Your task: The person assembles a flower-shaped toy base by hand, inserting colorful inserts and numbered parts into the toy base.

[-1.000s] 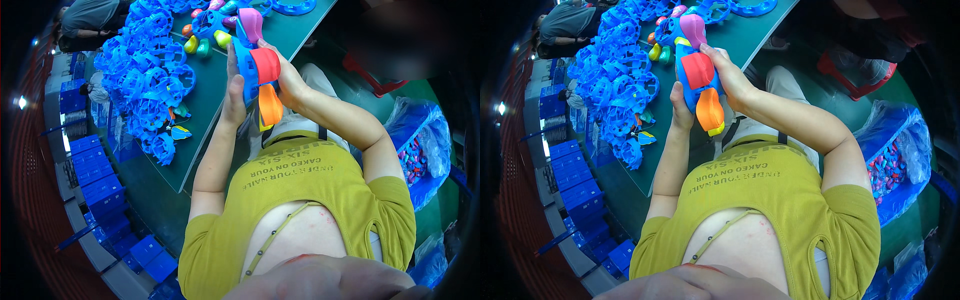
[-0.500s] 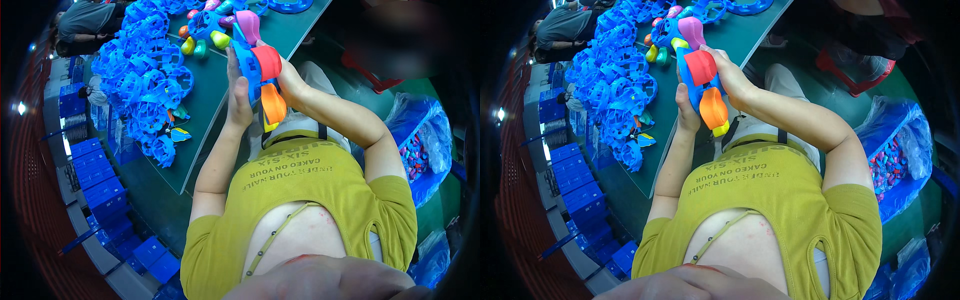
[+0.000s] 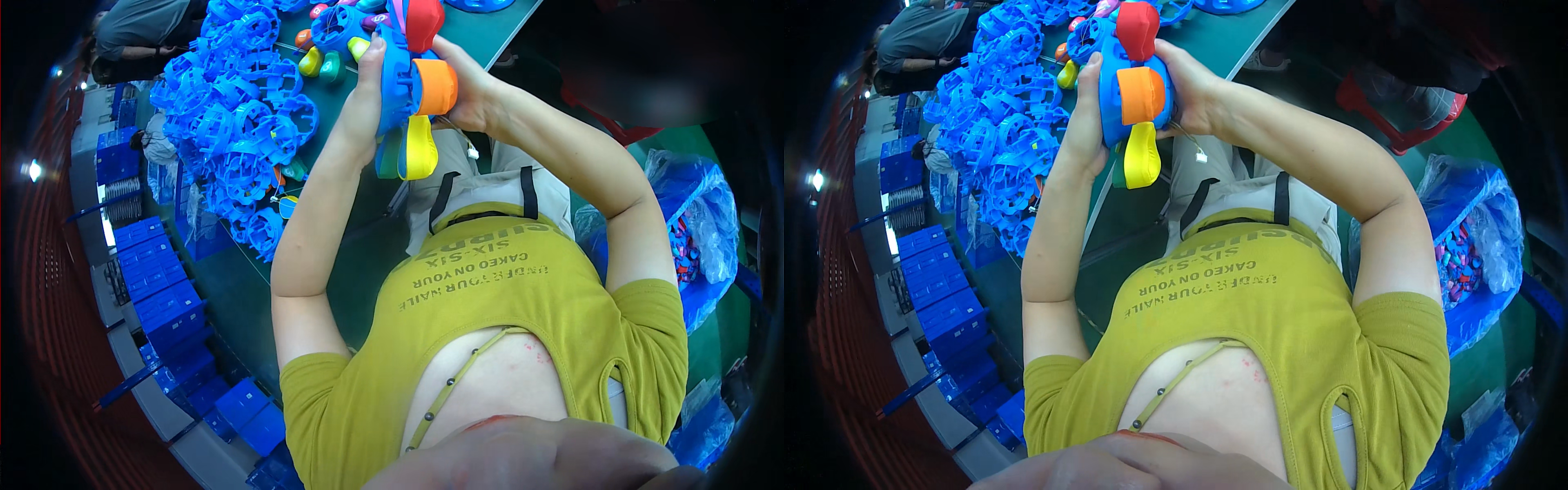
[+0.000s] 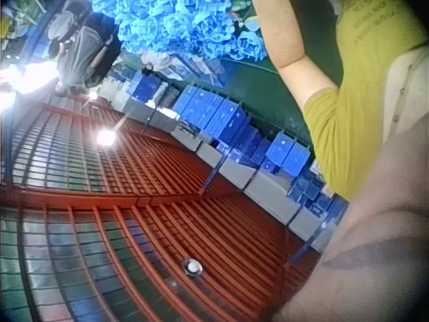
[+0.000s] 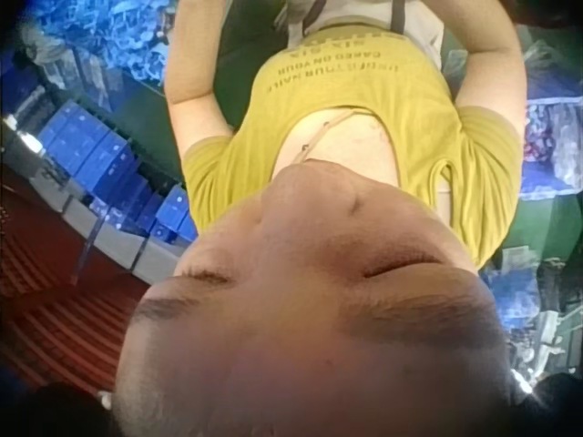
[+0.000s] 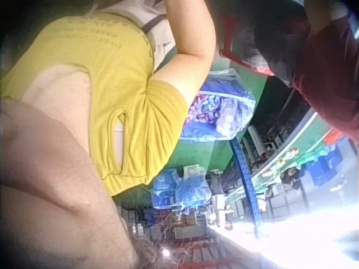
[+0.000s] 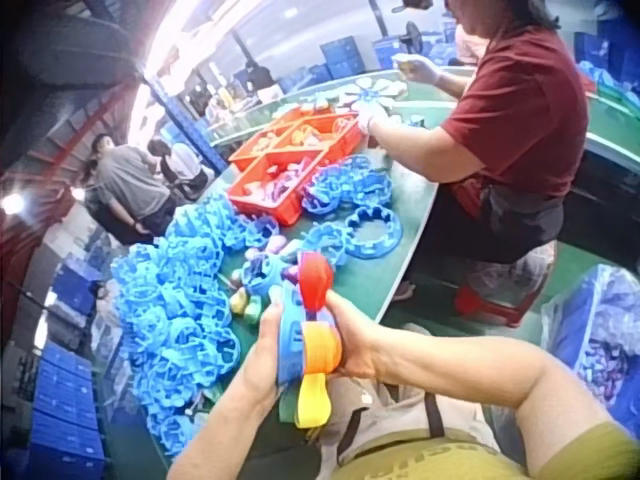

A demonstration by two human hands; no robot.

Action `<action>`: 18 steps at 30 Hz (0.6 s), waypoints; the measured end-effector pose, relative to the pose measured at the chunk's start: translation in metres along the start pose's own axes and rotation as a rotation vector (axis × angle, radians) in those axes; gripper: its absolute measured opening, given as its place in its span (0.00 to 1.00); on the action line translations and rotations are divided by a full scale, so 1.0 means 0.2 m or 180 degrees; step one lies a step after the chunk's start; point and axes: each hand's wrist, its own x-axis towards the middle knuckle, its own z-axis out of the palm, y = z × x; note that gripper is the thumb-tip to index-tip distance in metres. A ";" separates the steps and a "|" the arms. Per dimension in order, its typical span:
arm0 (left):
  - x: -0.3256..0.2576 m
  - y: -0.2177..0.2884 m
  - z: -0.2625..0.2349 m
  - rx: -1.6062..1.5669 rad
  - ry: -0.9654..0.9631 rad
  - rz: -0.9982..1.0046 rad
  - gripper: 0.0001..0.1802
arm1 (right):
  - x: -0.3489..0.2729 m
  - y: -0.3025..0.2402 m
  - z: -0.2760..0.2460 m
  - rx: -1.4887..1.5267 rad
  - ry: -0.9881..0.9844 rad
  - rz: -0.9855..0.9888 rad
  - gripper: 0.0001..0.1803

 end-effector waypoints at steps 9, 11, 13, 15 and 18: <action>0.02 0.00 -0.02 0.0052 0.0013 -0.0222 0.37 | 0.02 0.04 0.02 0.0330 0.0135 -0.0023 0.34; 0.03 -0.01 -0.02 0.0019 -0.0016 -0.0280 0.37 | 0.04 0.06 0.03 0.0389 0.0229 0.0063 0.35; 0.05 -0.03 -0.02 0.0014 0.0114 -0.0291 0.37 | 0.05 0.06 0.03 0.0296 0.0344 -0.0018 0.35; 0.06 -0.04 -0.02 0.0008 0.0110 -0.0253 0.37 | 0.07 0.08 0.02 0.0268 0.0362 -0.0075 0.35; 0.04 -0.04 -0.01 -0.0036 0.0092 -0.0211 0.36 | 0.06 0.08 0.02 0.0202 0.0341 -0.0147 0.36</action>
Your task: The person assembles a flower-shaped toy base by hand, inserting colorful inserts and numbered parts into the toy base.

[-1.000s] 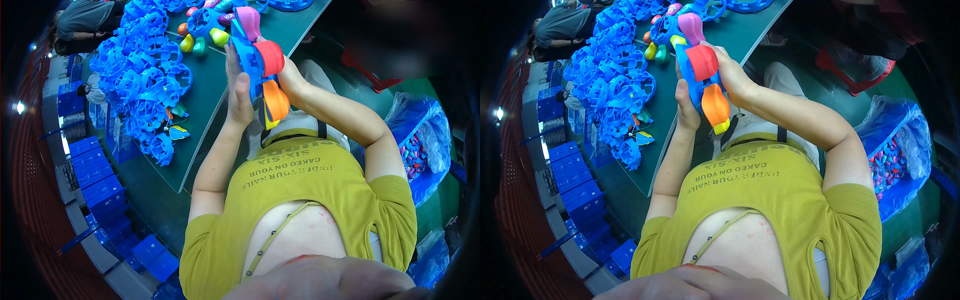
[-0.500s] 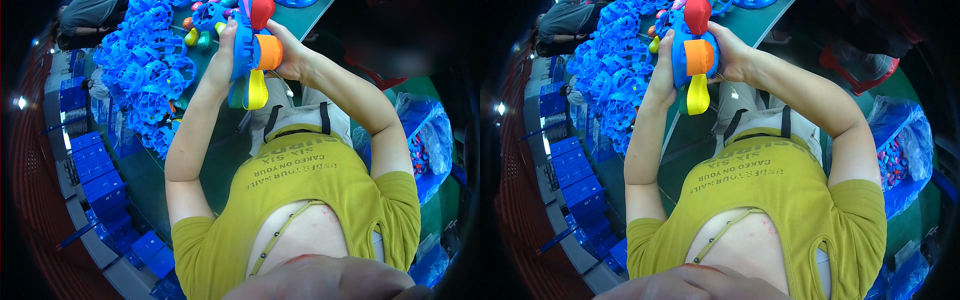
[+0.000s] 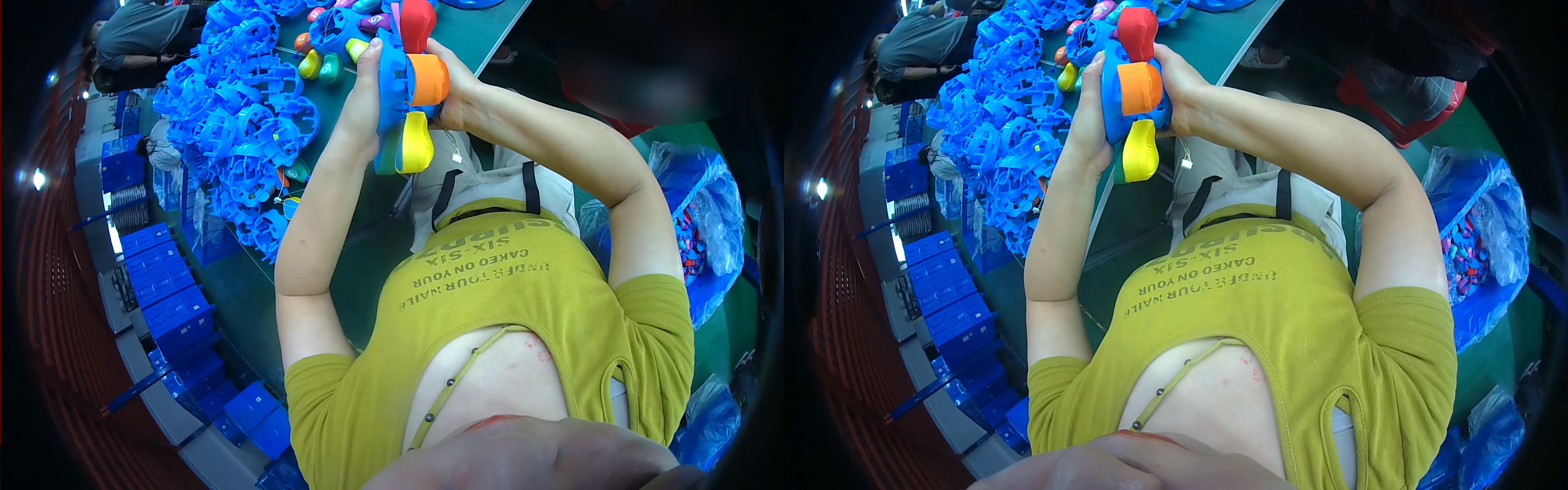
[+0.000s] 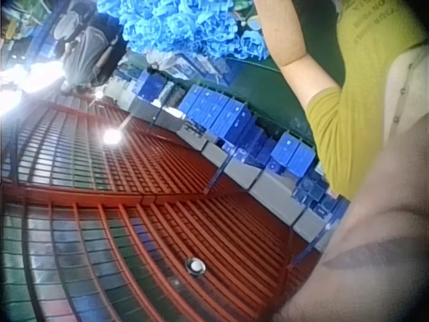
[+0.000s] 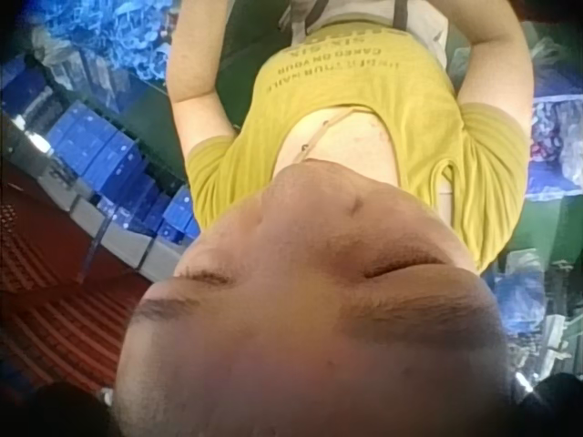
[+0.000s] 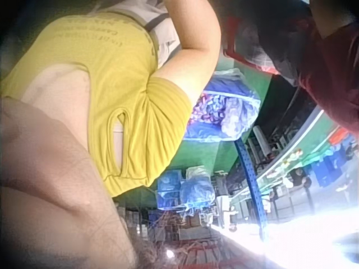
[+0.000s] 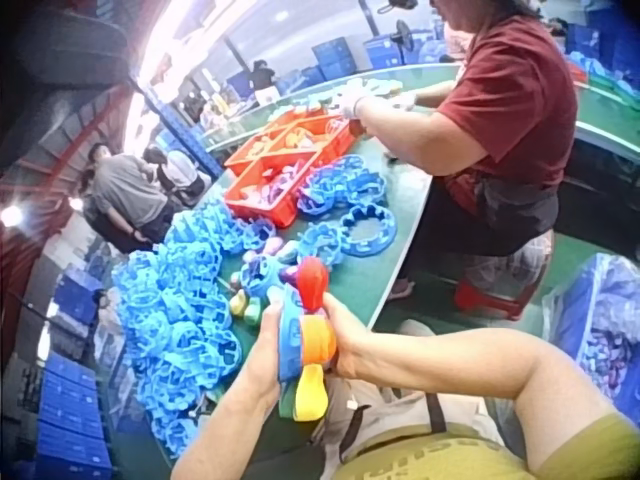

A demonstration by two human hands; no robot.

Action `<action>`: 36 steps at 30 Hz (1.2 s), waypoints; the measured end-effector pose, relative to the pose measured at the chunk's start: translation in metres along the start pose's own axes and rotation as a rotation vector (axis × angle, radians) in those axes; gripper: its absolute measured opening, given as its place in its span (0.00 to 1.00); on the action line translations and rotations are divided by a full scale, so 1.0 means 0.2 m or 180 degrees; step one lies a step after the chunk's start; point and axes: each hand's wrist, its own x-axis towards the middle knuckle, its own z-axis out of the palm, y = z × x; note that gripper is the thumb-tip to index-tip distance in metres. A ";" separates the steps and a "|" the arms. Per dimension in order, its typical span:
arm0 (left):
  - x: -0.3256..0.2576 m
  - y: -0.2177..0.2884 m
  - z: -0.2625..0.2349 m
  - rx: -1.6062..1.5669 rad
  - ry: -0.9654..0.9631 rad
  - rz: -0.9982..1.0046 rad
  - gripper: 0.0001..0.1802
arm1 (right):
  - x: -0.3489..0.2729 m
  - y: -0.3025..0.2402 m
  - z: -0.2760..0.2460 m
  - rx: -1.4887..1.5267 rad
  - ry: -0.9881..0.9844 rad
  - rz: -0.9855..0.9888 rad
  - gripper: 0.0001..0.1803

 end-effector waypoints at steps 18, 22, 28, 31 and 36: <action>0.03 -0.04 0.02 0.0004 0.0048 0.0077 0.38 | 0.06 0.01 -0.02 -0.0019 -0.0083 -0.0077 0.34; 0.07 -0.08 0.00 0.0042 -0.0091 0.0507 0.45 | 0.04 -0.02 0.00 -0.0049 -0.0252 -0.0186 0.31; -0.07 -0.17 -0.04 0.1949 0.0175 0.2693 0.50 | -0.08 0.05 0.01 0.0254 -0.0565 -0.1565 0.29; -0.09 -0.23 -0.05 0.2121 0.0223 0.3414 0.59 | -0.06 0.10 -0.04 0.0022 -0.1462 -0.2056 0.26; -0.10 -0.15 -0.07 0.2357 0.0326 0.3802 0.62 | -0.11 0.07 -0.04 -0.0038 -0.1742 -0.1808 0.29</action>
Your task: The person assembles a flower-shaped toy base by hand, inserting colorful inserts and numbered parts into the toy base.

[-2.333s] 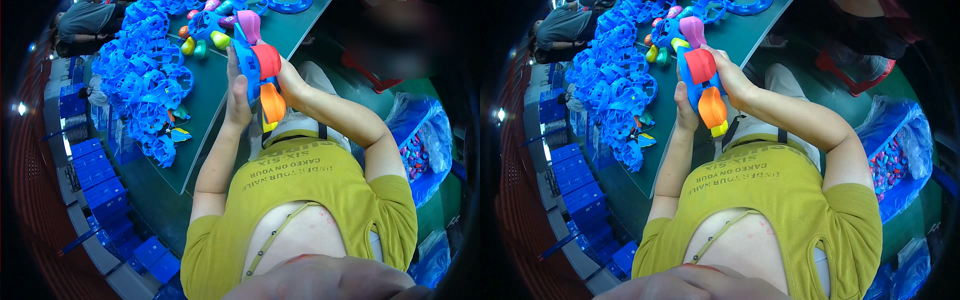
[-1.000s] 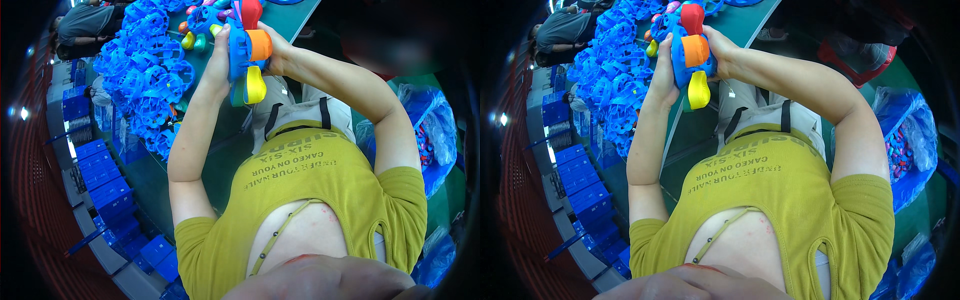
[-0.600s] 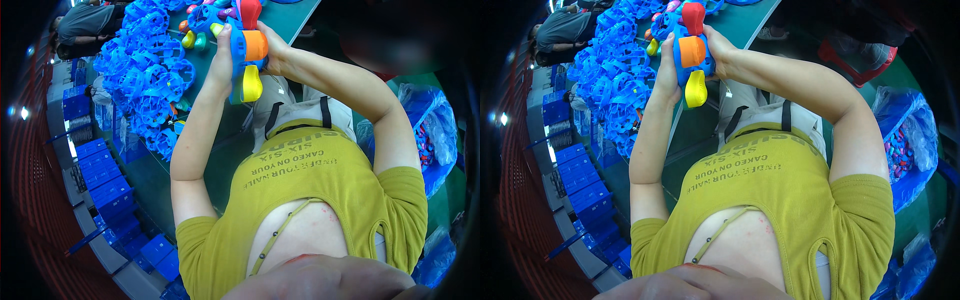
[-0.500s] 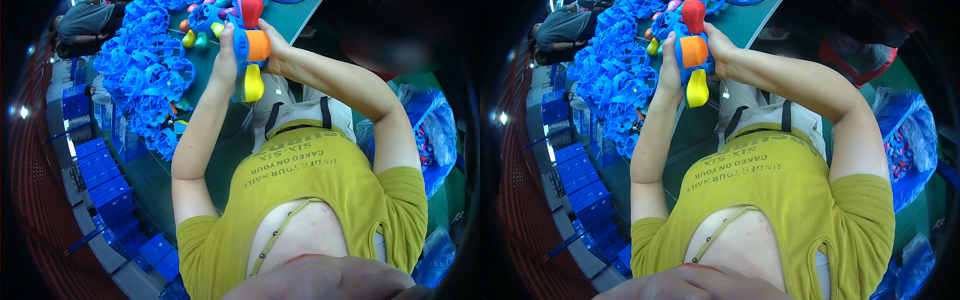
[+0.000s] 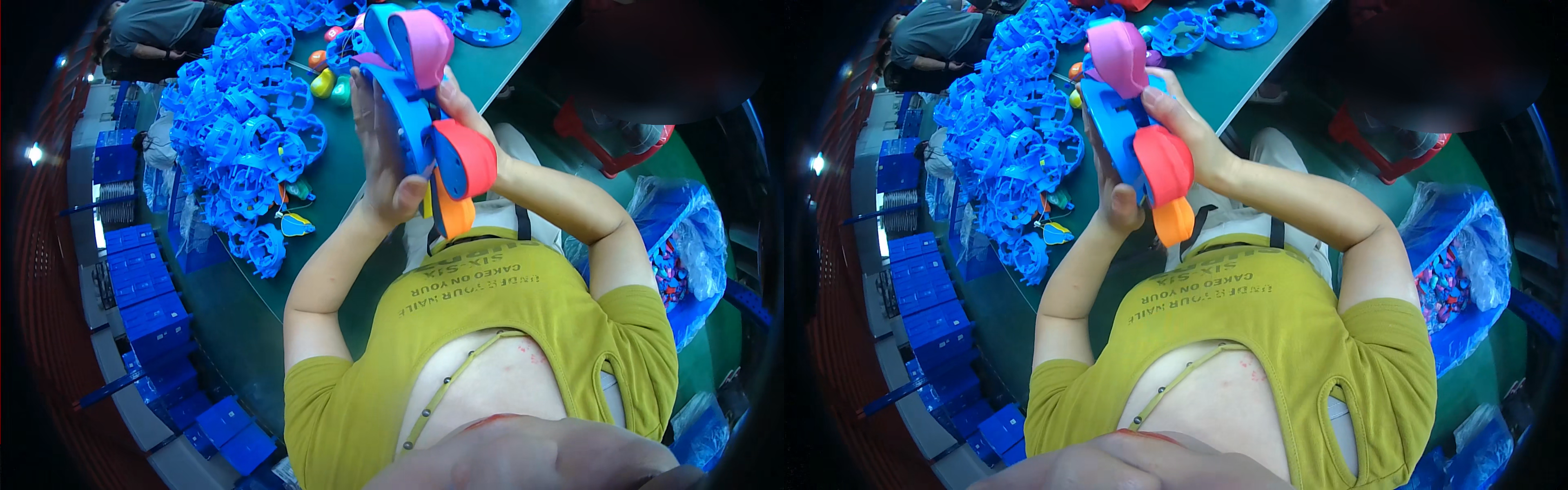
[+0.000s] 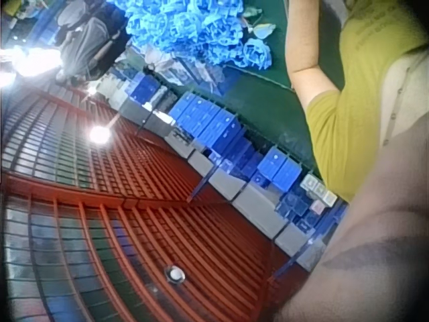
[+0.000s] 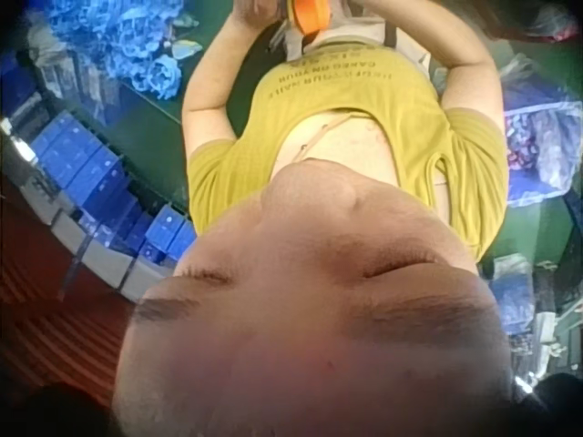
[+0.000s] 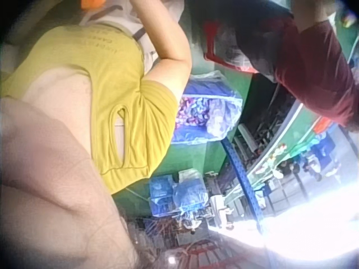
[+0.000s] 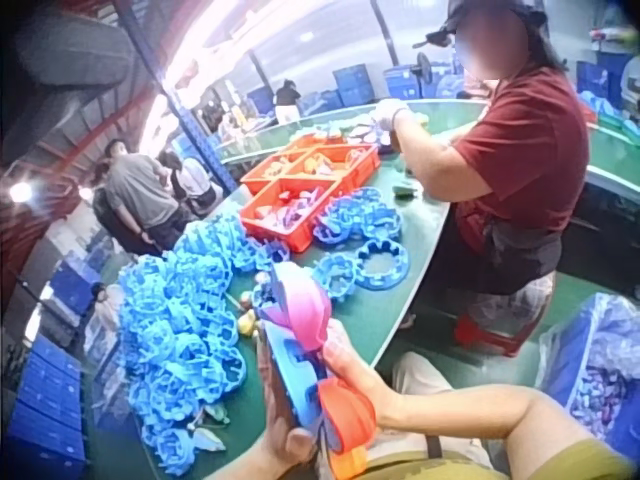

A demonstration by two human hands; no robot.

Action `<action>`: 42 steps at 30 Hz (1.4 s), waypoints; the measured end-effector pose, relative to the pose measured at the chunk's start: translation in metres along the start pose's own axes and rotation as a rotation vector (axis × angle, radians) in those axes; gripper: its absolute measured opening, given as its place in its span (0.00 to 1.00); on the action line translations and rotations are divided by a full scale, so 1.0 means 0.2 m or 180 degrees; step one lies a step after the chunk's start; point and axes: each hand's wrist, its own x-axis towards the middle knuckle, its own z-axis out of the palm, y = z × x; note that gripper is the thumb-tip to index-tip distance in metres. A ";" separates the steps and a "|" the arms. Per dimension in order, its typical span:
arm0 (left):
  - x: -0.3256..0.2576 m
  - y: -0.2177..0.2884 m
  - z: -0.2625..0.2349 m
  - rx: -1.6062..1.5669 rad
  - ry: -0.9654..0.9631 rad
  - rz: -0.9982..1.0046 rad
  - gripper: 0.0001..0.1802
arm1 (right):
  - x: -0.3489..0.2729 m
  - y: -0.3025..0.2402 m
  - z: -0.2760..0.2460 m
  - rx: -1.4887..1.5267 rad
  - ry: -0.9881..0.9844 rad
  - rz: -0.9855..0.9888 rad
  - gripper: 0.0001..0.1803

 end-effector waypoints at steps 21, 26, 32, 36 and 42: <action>-0.04 0.02 -0.11 -0.1860 -0.0264 -0.1810 0.59 | 0.08 0.02 0.01 0.0047 0.0921 0.1227 0.31; -0.03 0.02 -0.09 -0.1878 -0.0147 -0.1868 0.59 | 0.07 0.02 -0.03 -0.0140 0.0495 0.1055 0.33; -0.04 0.02 -0.06 -0.1933 0.0051 -0.1627 0.58 | 0.06 0.03 -0.05 -0.0118 0.0453 0.0961 0.33; -0.03 0.06 -0.05 -0.1916 0.0078 -0.1693 0.59 | 0.06 0.06 -0.08 -0.0088 0.0365 0.0875 0.33; -0.04 0.07 -0.04 -0.1872 0.0230 -0.1621 0.57 | 0.05 0.08 -0.08 -0.0020 0.0227 0.0861 0.33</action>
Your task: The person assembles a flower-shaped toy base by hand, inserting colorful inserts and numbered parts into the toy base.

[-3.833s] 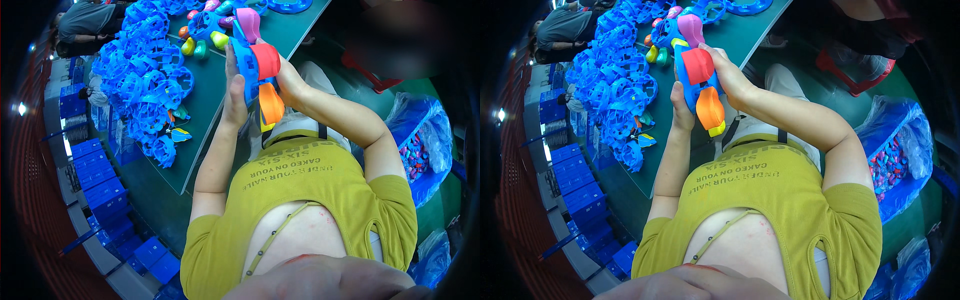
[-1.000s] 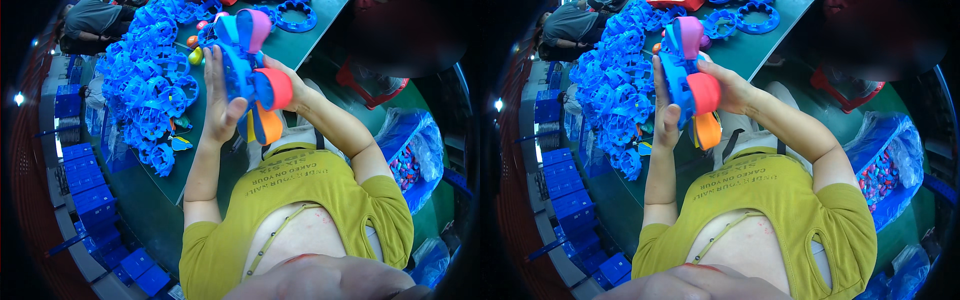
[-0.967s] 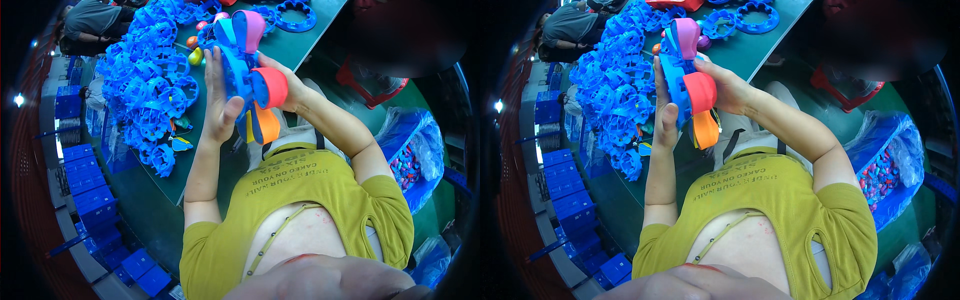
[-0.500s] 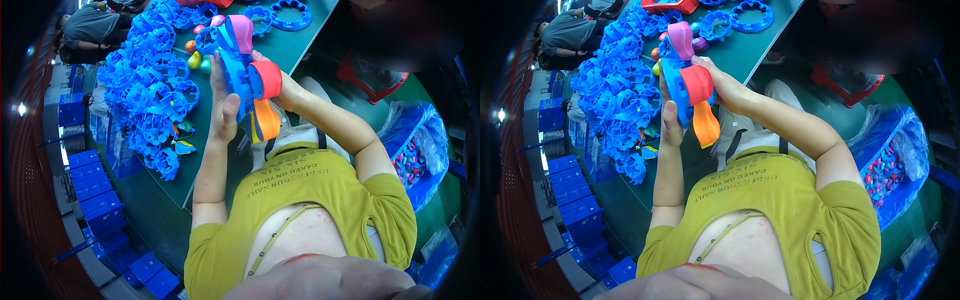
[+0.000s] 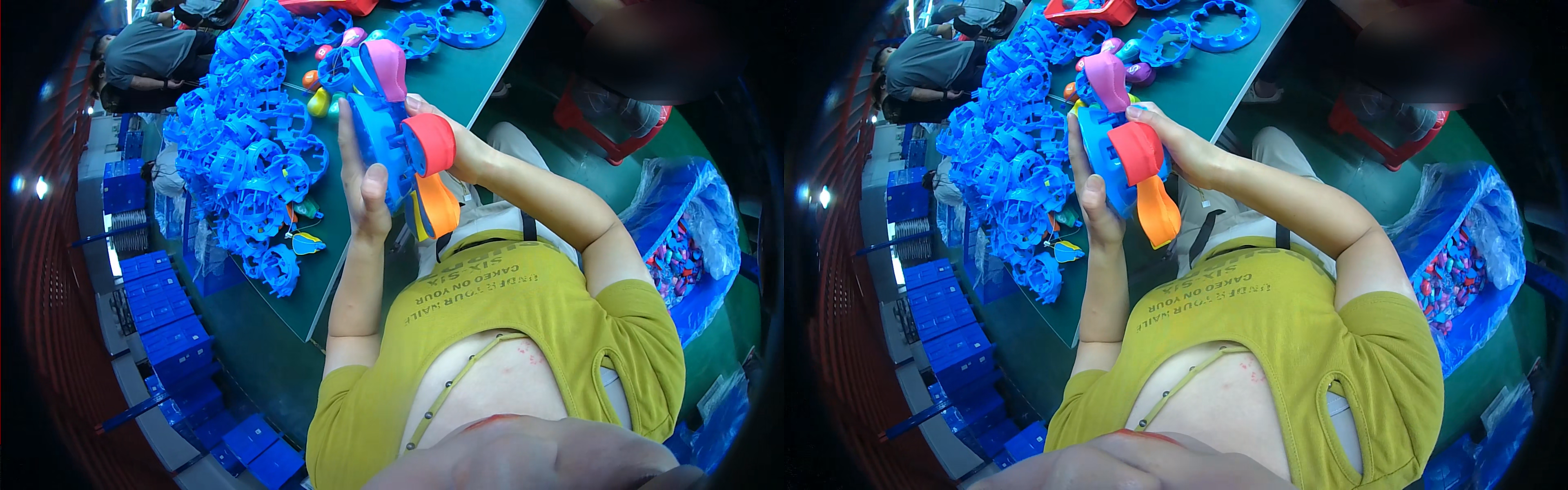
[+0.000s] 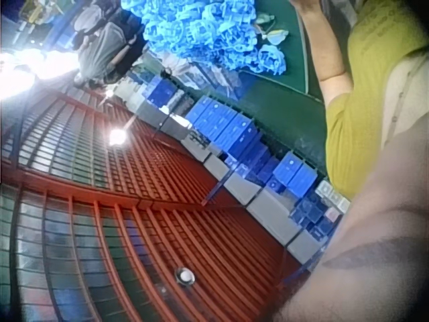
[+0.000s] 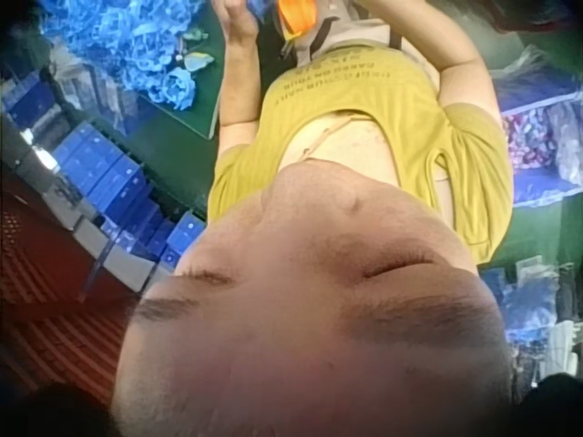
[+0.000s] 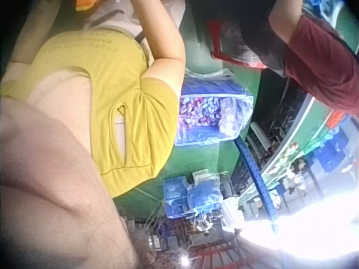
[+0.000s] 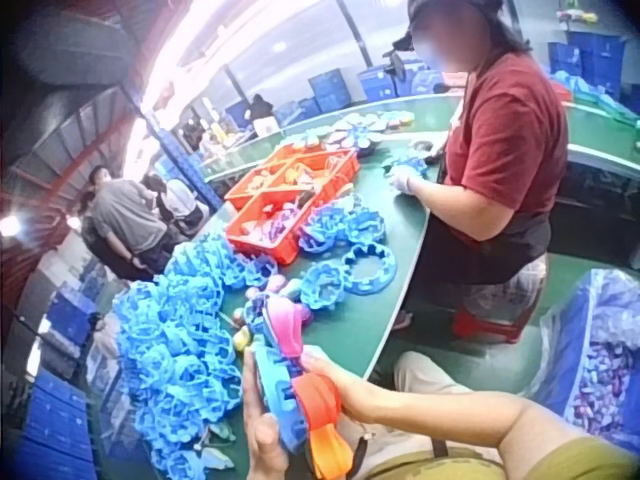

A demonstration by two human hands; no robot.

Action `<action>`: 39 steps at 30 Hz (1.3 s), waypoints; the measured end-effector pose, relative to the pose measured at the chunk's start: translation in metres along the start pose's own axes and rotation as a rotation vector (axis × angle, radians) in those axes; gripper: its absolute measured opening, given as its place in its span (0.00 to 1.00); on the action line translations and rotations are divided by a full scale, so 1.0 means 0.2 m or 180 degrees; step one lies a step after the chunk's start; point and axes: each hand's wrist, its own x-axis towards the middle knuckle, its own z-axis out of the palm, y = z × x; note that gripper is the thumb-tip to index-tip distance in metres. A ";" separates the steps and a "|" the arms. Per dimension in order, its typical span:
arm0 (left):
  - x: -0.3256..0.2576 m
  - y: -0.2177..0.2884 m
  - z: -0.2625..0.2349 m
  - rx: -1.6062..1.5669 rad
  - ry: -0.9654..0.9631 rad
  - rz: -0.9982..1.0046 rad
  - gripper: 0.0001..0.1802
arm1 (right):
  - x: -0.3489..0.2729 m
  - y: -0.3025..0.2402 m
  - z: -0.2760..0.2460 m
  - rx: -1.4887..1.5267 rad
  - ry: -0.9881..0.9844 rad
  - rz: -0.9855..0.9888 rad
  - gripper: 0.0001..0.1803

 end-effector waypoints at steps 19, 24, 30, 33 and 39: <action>-0.06 -0.10 -0.02 0.0864 0.0025 0.0154 0.56 | -0.05 -0.04 -0.02 -0.0505 -0.0247 -0.0233 0.37; -0.11 -0.14 -0.06 0.0853 -0.0329 0.0537 0.51 | -0.08 -0.06 -0.04 -0.0921 -0.0477 -0.0284 0.40; -0.24 -0.37 -0.46 0.2289 -0.1785 0.0877 0.33 | -0.14 0.01 0.00 -0.1478 -0.0236 -0.0596 0.42; -0.18 -0.35 -0.39 0.2430 -0.1320 0.1173 0.33 | -0.13 0.01 0.00 -0.1802 -0.0346 -0.0670 0.42; -0.23 -0.37 -0.30 0.0721 -0.0892 -0.0789 0.57 | -0.19 -0.03 0.00 -0.3002 -0.0396 -0.0614 0.48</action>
